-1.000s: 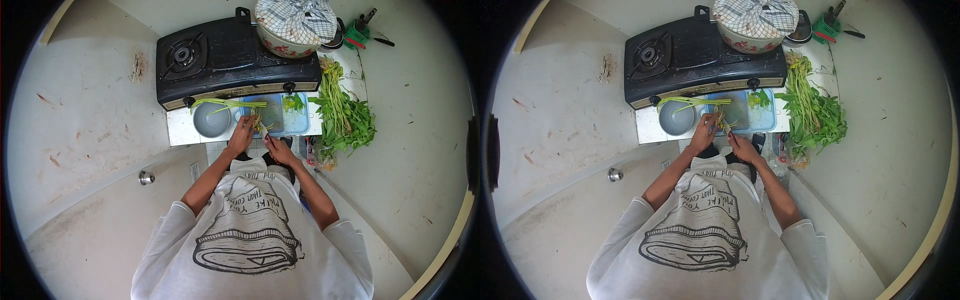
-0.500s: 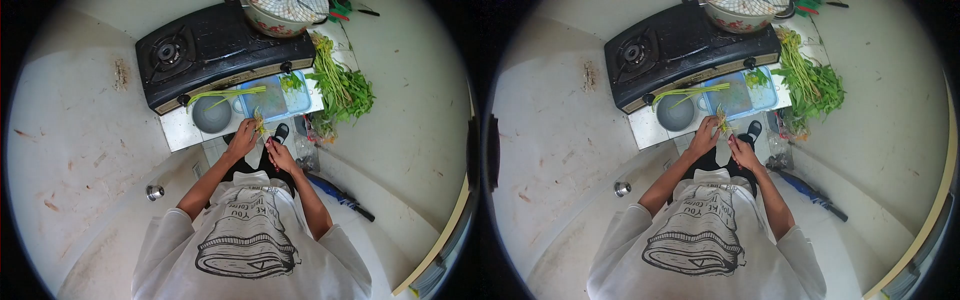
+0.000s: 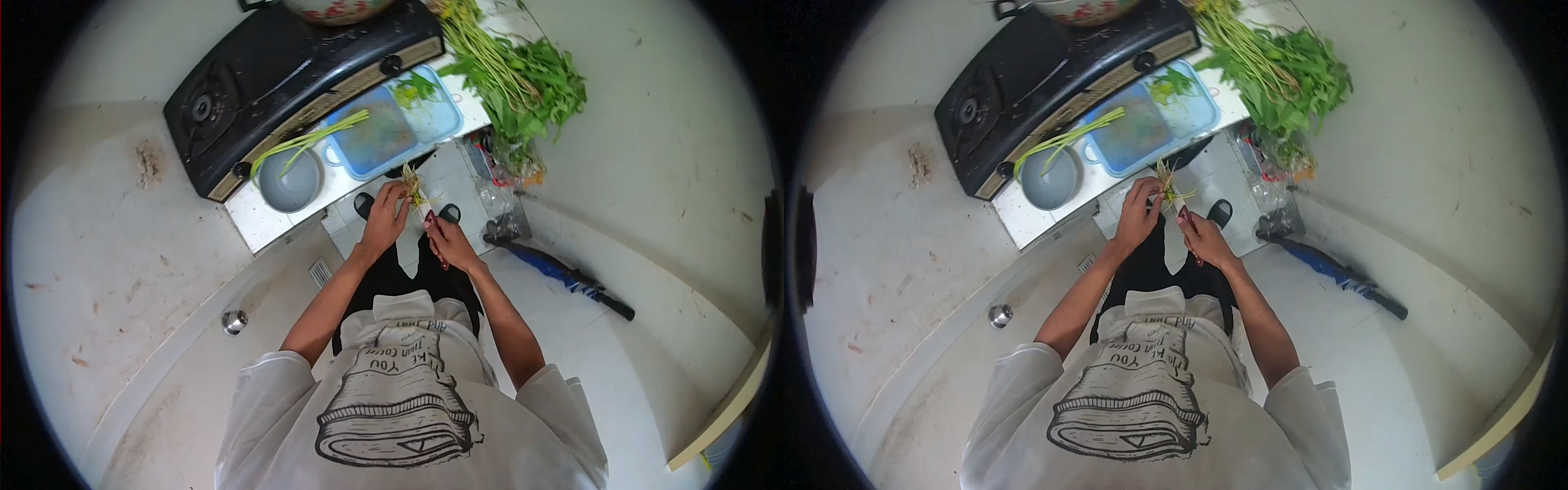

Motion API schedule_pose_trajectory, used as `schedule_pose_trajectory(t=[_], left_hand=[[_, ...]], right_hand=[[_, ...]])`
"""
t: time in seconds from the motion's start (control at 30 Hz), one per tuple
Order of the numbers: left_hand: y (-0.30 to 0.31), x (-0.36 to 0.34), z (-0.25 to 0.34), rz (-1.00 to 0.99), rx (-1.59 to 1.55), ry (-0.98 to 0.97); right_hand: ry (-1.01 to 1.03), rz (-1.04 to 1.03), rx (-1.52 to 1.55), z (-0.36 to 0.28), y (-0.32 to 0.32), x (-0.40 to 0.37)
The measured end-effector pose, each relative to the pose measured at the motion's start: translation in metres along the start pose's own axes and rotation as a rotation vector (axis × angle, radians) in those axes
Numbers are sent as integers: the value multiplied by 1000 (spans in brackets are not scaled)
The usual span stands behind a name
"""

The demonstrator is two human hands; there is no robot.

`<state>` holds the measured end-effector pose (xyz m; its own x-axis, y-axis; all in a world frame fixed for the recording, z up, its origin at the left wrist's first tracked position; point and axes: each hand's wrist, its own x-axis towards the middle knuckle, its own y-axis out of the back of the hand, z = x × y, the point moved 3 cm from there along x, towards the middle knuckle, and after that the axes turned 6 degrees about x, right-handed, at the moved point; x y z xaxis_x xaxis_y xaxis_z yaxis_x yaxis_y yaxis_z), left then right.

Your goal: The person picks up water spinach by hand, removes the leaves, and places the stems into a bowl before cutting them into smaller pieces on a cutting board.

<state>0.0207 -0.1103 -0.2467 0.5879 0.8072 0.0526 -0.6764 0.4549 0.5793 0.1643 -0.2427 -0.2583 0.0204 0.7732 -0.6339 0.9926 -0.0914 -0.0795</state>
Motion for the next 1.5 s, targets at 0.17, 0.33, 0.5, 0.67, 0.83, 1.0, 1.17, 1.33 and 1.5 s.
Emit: schedule_pose_trajectory(t=[0.17,0.33,0.5,0.67,0.83,1.0,1.17,1.33,1.5], left_hand=[[-60,6,18,-134,-18,-38],[-123,11,25,-248,-22,-100],[-174,25,39,-328,-33,-172],[-222,48,54,-383,-54,-247],[-268,81,60,-414,-111,-243],[-305,111,68,-476,-155,-232],[-334,135,82,-479,-101,-384],[-366,157,93,-537,-65,-374],[-394,174,96,-536,-60,-417]], right_hand=[[-30,99,102,37,42,-22],[-73,218,160,70,75,-43],[-113,327,244,103,105,-49],[-103,390,319,120,146,-49],[-88,449,329,127,190,-42],[-82,526,339,130,224,-31],[-49,588,379,125,254,-25],[-76,629,392,127,280,-23],[-99,653,372,132,302,-25]])
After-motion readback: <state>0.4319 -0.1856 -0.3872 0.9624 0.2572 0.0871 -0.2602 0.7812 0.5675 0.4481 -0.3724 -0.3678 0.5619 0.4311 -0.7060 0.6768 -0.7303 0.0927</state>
